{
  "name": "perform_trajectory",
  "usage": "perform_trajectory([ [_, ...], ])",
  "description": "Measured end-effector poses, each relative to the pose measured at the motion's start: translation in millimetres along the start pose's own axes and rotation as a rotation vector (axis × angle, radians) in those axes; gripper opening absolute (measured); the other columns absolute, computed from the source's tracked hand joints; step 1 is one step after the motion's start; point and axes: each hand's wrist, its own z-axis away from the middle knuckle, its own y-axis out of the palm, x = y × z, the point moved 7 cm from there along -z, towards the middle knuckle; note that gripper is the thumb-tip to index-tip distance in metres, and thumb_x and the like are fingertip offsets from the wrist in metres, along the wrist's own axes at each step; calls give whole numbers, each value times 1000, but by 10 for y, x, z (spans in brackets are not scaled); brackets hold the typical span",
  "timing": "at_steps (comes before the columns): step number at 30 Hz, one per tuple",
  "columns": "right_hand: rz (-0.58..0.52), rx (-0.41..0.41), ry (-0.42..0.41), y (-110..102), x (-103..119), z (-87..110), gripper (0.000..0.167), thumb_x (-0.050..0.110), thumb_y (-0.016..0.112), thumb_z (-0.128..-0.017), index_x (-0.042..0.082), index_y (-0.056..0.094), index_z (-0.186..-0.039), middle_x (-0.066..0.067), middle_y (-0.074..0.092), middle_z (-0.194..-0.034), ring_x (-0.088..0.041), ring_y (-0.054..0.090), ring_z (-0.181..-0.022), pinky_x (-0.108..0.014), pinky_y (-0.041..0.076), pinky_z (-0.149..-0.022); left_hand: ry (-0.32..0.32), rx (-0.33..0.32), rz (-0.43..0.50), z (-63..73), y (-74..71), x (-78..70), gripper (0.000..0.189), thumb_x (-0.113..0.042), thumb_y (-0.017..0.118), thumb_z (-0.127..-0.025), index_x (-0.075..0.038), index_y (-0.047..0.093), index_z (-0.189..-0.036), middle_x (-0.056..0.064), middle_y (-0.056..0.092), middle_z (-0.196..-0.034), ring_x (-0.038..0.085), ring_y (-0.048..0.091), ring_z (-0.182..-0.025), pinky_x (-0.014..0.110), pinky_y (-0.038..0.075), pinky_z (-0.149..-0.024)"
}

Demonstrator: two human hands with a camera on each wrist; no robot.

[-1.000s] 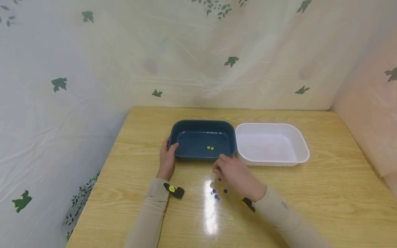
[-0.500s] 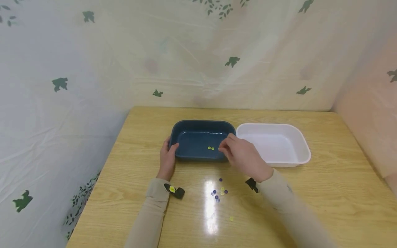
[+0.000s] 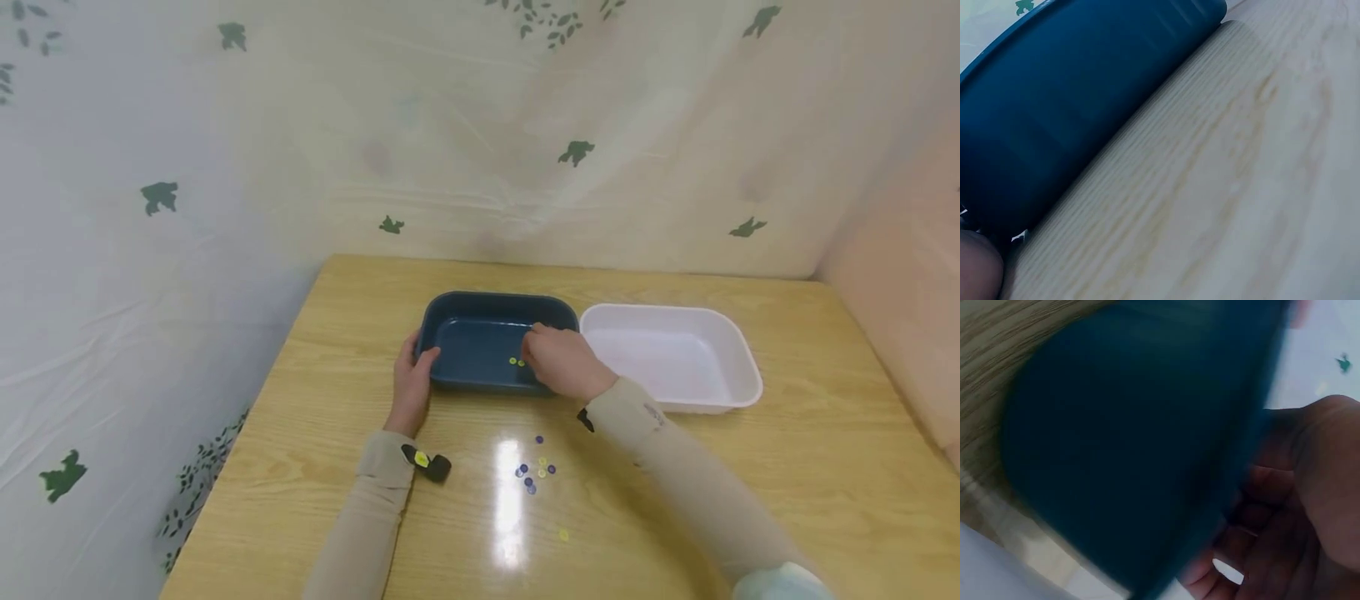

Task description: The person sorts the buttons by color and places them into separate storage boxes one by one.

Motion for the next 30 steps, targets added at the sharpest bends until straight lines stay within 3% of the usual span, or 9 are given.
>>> perform_trajectory([
  [6, 56, 34, 0, 166, -65, -117, 11, 13, 64, -92, 7, 71, -86, -5, 62, -80, -18, 57, -70, -33, 49, -53, 5, 0, -11, 1, -1, 11, 51, -18, 54, -97, -8, 41, -145, 10, 43, -147, 21, 38, -135, 38, 29, -112],
  [16, 68, 125, 48, 256, -108, -215, 18, 8, 59, -90, 7, 65, -73, -9, 62, -78, -19, 53, -63, -37, 50, -51, -3, -3, 9, 26, 4, -28, 52, -17, 54, -96, -6, 42, -144, 12, 43, -146, 23, 39, -134, 39, 30, -111],
  [21, 59, 149, 59, 319, -134, -238, 18, 9, 59, -91, 7, 65, -74, -9, 61, -78, -19, 53, -63, -37, 50, -51, -11, 14, 8, 29, 7, -33, 52, -17, 54, -97, -5, 40, -146, 13, 41, -148, 24, 38, -135, 39, 29, -111],
  [30, 36, 152, 68, 352, -163, -257, 18, 10, 60, -90, 7, 65, -74, -8, 60, -75, -20, 54, -62, -37, 50, -50, -6, -10, -9, -3, -12, 19, 50, -19, 54, -95, -8, 43, -143, 9, 45, -145, 20, 41, -133, 38, 31, -110],
])
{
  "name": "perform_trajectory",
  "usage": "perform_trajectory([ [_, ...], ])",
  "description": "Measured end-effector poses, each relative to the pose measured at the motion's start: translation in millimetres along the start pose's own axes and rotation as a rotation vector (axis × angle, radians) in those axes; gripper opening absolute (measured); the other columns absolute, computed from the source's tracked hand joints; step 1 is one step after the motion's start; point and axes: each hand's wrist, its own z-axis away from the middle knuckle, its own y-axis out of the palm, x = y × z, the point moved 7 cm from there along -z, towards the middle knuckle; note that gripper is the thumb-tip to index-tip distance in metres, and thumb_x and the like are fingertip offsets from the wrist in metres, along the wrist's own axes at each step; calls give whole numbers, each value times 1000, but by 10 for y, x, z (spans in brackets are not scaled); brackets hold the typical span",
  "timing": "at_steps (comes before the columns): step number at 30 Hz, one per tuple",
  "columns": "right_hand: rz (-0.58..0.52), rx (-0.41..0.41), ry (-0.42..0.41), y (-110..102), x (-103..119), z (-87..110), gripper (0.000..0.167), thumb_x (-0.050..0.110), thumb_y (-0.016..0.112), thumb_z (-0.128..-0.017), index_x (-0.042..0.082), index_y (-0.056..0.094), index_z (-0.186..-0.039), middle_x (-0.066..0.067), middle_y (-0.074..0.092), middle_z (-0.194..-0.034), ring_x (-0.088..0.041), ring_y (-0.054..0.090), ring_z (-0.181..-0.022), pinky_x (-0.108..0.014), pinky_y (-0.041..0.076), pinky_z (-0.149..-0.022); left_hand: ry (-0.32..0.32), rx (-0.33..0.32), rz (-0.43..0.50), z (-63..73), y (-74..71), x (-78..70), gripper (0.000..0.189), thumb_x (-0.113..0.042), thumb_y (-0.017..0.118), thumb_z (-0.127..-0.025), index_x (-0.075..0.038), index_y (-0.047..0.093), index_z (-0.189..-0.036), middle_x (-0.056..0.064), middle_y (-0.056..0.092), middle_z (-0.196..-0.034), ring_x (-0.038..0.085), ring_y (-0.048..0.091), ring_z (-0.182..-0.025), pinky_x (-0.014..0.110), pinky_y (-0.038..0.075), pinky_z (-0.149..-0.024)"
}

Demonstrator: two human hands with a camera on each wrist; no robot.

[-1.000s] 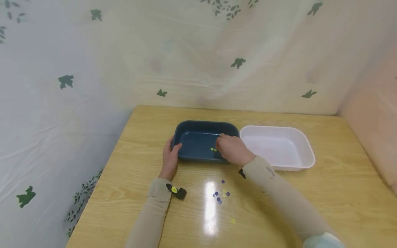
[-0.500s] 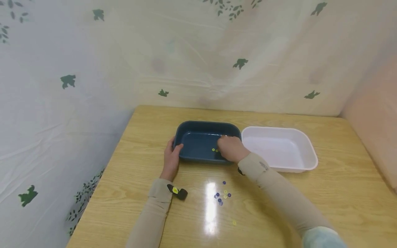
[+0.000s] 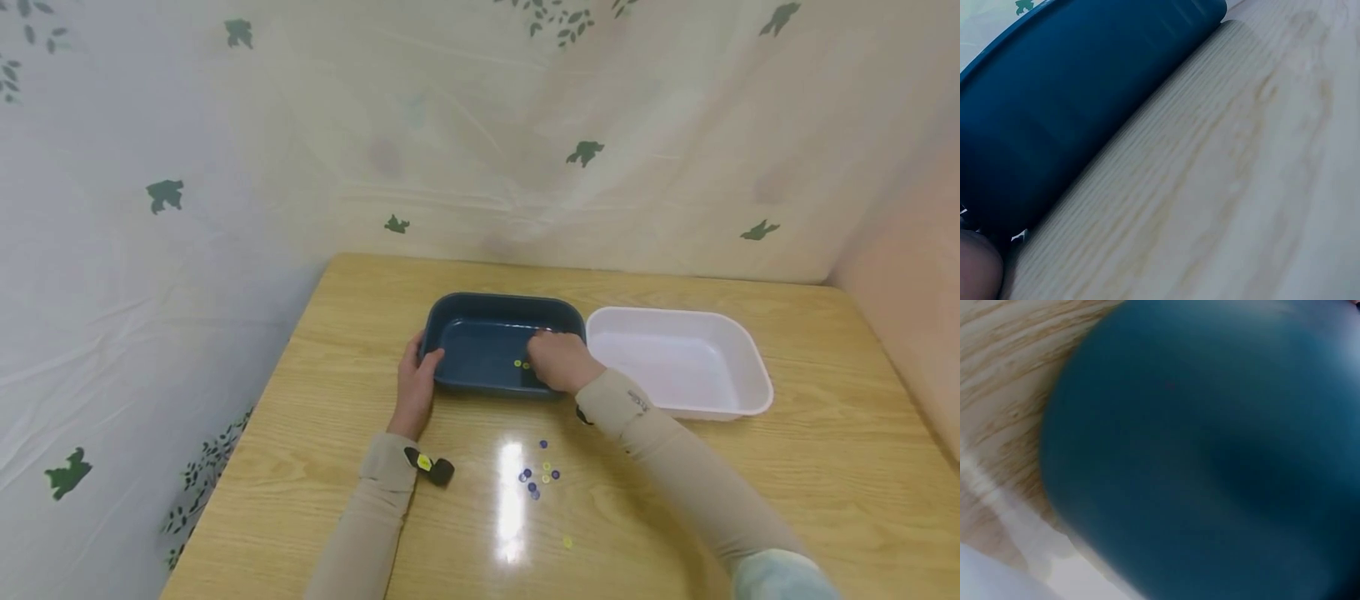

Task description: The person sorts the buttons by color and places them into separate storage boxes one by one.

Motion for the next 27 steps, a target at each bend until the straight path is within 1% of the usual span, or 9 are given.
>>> perform_trajectory([
  [4, -9, -5, 2, 13, -19, 0, 18, 10, 60, -91, 7, 65, -74, -8, 61, -75, -20, 54, -62, -38, 50, -51, -8, -3, -10, 1, 5, 3, 50, -19, 55, -95, -9, 43, -143, 8, 45, -145, 19, 40, -133, 37, 31, -111],
  [8, -23, 0, 3, 28, -31, -7, 18, 11, 60, -91, 8, 66, -74, -7, 61, -75, -20, 54, -63, -38, 51, -52, -10, -9, -14, -3, -1, 10, 52, -19, 55, -95, -8, 43, -144, 9, 43, -147, 21, 38, -135, 39, 29, -111],
  [15, -40, 18, 8, 38, -35, -15, 14, 11, 62, -91, 8, 68, -79, -6, 61, -76, -19, 54, -64, -35, 50, -53, -8, -1, 17, -11, 7, 20, 51, -17, 54, -95, -8, 42, -144, 10, 43, -146, 21, 39, -134, 38, 30, -111],
  [21, -55, 34, 18, 37, -38, -5, 16, 11, 60, -92, 8, 66, -77, -6, 60, -77, -19, 54, -65, -35, 49, -52, -8, 11, 27, -9, 13, 30, 52, -17, 54, -96, -7, 41, -146, 11, 41, -148, 21, 37, -136, 37, 28, -112],
  [24, -65, 28, 17, 32, -41, 0, 19, 11, 58, -93, 9, 65, -75, -5, 58, -75, -19, 53, -63, -33, 48, -51, -7, 12, 27, -6, 15, 25, 53, -18, 54, -96, -7, 39, -146, 12, 40, -149, 22, 36, -137, 38, 27, -113],
  [27, -64, 5, 7, 4, -32, 14, 21, 12, 57, -93, 11, 64, -73, -3, 58, -72, -18, 53, -62, -32, 46, -50, -14, 6, 23, -11, 8, 21, 52, -17, 54, -96, -7, 40, -146, 11, 41, -148, 21, 37, -136, 38, 28, -112],
])
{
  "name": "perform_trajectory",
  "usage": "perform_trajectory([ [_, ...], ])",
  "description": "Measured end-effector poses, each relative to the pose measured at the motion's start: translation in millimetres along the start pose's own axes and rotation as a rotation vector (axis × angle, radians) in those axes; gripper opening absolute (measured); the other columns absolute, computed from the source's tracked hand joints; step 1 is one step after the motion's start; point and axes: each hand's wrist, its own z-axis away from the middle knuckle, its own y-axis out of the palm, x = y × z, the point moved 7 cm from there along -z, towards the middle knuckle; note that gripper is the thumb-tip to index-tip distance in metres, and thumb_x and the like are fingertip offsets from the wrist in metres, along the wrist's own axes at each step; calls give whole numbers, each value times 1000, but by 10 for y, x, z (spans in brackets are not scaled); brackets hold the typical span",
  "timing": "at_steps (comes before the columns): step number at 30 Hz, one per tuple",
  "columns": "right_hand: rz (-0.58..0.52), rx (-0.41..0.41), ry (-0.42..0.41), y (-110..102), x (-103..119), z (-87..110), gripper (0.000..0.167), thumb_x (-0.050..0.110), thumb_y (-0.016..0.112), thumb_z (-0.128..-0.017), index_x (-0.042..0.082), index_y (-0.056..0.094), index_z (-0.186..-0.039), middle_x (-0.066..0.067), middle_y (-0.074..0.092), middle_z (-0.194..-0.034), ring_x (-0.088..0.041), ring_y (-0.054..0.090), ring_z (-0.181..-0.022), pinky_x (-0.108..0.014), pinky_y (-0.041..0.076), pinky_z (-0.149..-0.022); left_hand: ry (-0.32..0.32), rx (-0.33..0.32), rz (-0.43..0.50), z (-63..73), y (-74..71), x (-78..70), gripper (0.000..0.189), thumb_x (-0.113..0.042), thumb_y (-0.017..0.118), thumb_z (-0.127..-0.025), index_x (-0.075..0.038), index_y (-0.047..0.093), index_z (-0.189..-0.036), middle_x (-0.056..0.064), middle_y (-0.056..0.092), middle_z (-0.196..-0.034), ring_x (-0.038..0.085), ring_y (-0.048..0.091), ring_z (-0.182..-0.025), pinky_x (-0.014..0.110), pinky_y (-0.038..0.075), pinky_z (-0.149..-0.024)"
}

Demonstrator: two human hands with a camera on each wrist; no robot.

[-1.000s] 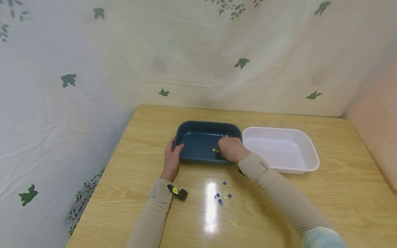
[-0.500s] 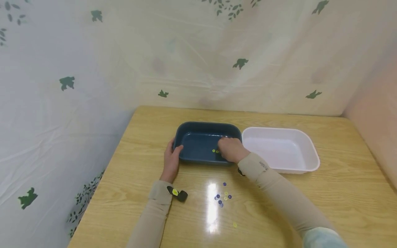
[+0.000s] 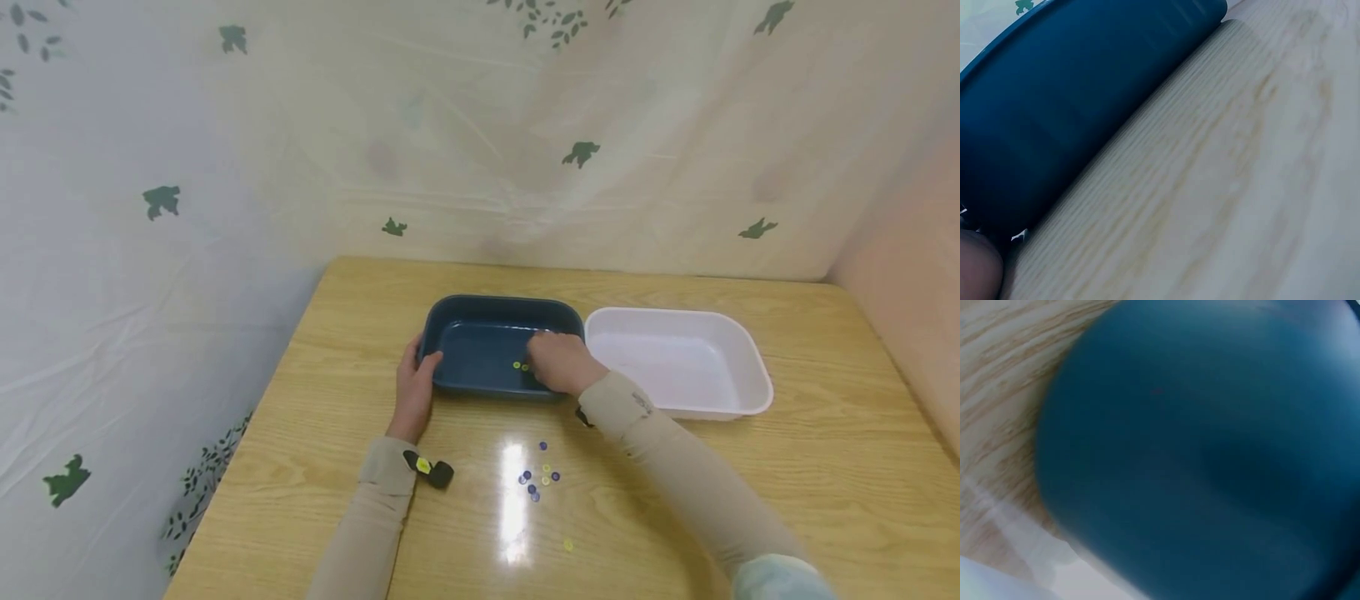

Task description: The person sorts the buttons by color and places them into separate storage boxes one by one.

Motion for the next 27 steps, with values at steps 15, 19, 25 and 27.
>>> perform_trajectory([
  [15, -63, -99, -25, -186, 157, 299, 13, 17, 61, -94, 7, 69, -98, -1, 59, -87, -13, 56, -73, -27, 50, -60, 42, -14, -53, -24, -20, -94, 51, -16, 54, -95, -3, 43, -143, 14, 45, -145, 24, 40, -133, 39, 30, -111],
  [19, -110, -149, -12, -256, 149, 430, 12, 17, 64, -92, 8, 69, -97, 1, 57, -86, -12, 54, -68, -27, 49, -59, 31, -16, -57, -46, -16, -89, 52, -16, 54, -94, -4, 43, -143, 13, 45, -145, 25, 41, -132, 40, 31, -110],
  [25, -152, -214, 2, -352, 148, 603, 10, 15, 67, -90, 7, 70, -94, 0, 57, -85, -11, 54, -68, -26, 49, -59, 39, -11, -48, -68, -26, -158, 53, -17, 55, -94, -4, 43, -144, 13, 44, -145, 23, 41, -132, 38, 32, -109],
  [27, -133, -250, -9, -364, 176, 643, 10, 15, 67, -89, 7, 71, -93, 0, 57, -84, -13, 53, -70, -26, 48, -60, 40, -4, -46, -87, -35, -172, 52, -19, 55, -94, -5, 43, -144, 12, 45, -145, 22, 41, -131, 36, 32, -109],
])
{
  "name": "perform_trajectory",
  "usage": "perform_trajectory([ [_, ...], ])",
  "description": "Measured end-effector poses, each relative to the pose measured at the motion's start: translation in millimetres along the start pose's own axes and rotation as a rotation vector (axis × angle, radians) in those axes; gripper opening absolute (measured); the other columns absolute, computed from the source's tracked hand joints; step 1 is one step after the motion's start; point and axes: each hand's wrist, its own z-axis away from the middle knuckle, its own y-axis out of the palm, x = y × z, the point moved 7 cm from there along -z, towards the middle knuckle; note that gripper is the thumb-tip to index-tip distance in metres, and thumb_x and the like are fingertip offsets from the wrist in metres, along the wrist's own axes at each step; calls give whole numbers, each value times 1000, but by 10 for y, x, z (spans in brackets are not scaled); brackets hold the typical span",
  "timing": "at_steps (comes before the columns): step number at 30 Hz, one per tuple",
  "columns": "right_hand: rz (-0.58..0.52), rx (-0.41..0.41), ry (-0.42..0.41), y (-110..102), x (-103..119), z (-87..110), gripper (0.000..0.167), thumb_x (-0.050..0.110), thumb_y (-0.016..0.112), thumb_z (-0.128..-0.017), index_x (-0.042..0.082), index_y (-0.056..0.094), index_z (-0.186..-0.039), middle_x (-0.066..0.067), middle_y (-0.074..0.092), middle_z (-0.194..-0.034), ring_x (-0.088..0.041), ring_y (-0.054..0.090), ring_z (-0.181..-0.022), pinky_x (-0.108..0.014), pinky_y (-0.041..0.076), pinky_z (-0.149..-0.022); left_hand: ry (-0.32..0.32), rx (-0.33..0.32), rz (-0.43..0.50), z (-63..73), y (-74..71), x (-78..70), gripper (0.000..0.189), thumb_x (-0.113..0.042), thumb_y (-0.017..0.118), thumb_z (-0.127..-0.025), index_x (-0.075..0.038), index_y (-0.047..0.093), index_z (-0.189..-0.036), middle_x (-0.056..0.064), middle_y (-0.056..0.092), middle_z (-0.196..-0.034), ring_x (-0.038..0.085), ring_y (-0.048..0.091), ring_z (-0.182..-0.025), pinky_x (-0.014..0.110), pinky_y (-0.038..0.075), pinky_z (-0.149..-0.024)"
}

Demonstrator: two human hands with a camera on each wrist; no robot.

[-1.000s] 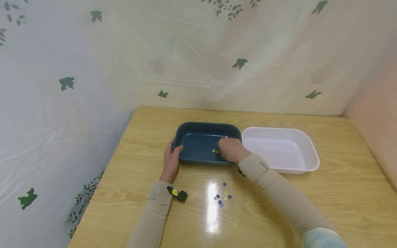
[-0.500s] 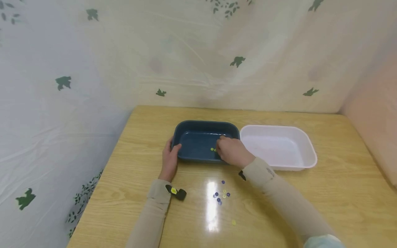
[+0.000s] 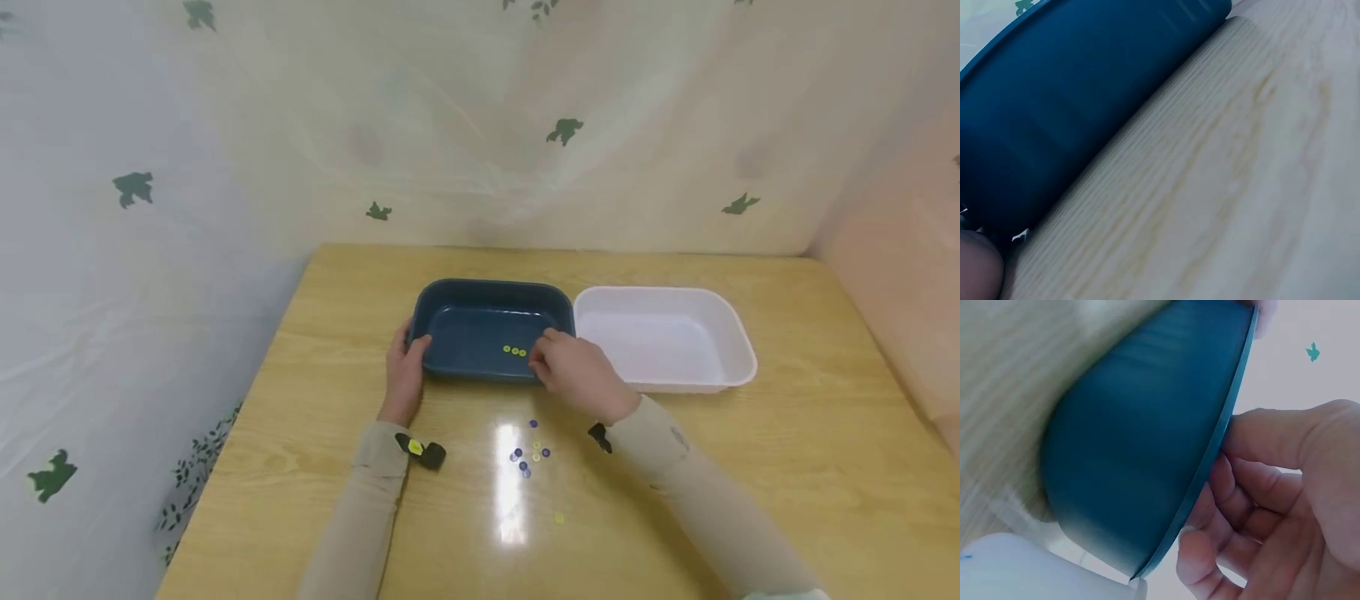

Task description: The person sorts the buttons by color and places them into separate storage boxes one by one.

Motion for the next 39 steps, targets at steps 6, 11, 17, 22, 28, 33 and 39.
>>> perform_trajectory([
  [6, 36, -103, -53, -21, 53, 35, 8, 14, 68, -88, 7, 71, -90, 1, 56, -81, -16, 51, -74, -26, 46, -62, 15, -13, 2, -44, -42, 0, 52, -17, 53, -94, -5, 44, -143, 11, 45, -145, 21, 40, -133, 35, 31, -110],
  [11, 18, -108, -43, -30, 37, 54, 9, 15, 68, -89, 7, 71, -91, 1, 56, -82, -15, 52, -74, -27, 46, -61, 2, -16, -7, -21, -47, 18, 50, -18, 52, -95, -6, 44, -143, 10, 46, -144, 19, 40, -133, 34, 31, -109],
  [17, -1, -146, -47, -144, 93, 139, 10, 17, 69, -89, 7, 71, -92, 1, 56, -83, -15, 51, -73, -26, 45, -62, 3, -18, -5, -4, -21, 16, 52, -16, 51, -93, -7, 44, -144, 9, 44, -146, 19, 38, -134, 34, 29, -111],
  [22, -4, -191, -96, -248, 209, 279, 11, 15, 71, -88, 6, 71, -92, 1, 56, -82, -14, 51, -71, -26, 46, -62, 31, -17, 12, -7, -11, -9, 59, -8, 48, -86, -7, 42, -145, 8, 43, -147, 19, 37, -134, 34, 28, -111],
  [28, 37, -97, -185, -106, 353, 445, 7, 13, 75, -83, 10, 71, -88, 2, 57, -81, -13, 52, -72, -26, 48, -64, 42, -22, 42, -7, -27, -29, 64, -5, 47, -82, -7, 40, -146, 8, 41, -148, 17, 36, -134, 34, 27, -111],
  [33, 43, 55, -204, 240, 400, 521, 4, 13, 72, -84, 12, 69, -84, 4, 59, -81, -14, 56, -72, -30, 48, -65, 30, -39, 40, -3, -70, -20, 61, -6, 48, -84, -4, 40, -144, 10, 42, -147, 19, 37, -134, 34, 27, -112],
  [39, 108, 101, -215, 449, 449, 572, 5, 8, 69, -83, 12, 69, -80, 1, 58, -80, -18, 57, -73, -36, 48, -66, 19, -41, 41, 27, -88, 15, 58, -5, 49, -87, -4, 40, -144, 10, 41, -148, 20, 36, -135, 34, 27, -112],
])
